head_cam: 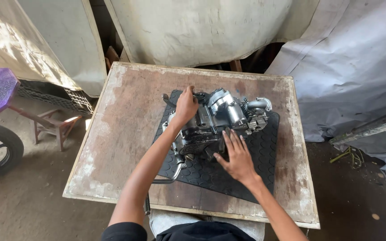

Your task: The person assembles a motorcycle engine on a workbench, using a wrench to tighten bolts and aligning components by hand. They rotate the engine to access different sides and continue securing parts throughout the process.

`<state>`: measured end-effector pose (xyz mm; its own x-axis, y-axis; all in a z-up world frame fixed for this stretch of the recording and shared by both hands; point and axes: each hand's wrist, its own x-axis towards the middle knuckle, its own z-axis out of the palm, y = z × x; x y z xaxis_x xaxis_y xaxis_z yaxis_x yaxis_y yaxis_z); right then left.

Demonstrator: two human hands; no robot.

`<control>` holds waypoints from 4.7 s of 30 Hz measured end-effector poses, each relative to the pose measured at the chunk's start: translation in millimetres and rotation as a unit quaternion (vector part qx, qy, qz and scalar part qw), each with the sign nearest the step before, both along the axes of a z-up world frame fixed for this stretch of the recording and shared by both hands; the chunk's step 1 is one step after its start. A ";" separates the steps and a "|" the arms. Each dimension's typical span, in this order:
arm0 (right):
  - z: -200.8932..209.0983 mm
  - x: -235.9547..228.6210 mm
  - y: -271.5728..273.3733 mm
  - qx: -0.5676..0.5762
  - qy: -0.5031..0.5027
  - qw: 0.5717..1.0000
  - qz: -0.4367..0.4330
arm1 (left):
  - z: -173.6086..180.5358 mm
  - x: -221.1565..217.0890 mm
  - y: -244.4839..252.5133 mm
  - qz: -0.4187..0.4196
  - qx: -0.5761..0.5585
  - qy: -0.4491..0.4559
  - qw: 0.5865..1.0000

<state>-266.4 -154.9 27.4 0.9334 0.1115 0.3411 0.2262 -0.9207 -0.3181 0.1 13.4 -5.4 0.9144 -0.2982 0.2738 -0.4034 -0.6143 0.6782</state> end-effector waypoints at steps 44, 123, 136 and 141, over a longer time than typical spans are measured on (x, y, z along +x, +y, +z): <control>24.1 72.9 -9.6 -0.027 -0.105 0.982 -0.156 | 20.0 -15.7 2.0 0.032 0.030 0.000 0.999; -31.1 -1.1 3.1 0.061 -0.027 0.986 -0.150 | 3.5 -1.8 2.0 0.027 0.058 0.016 0.998; -37.5 9.5 16.2 0.020 -0.133 0.981 -0.142 | 14.7 -7.7 3.4 0.014 0.044 0.020 0.999; -54.0 3.8 51.2 0.027 -0.124 0.986 -0.104 | 17.9 -11.6 3.9 0.010 0.034 0.013 0.999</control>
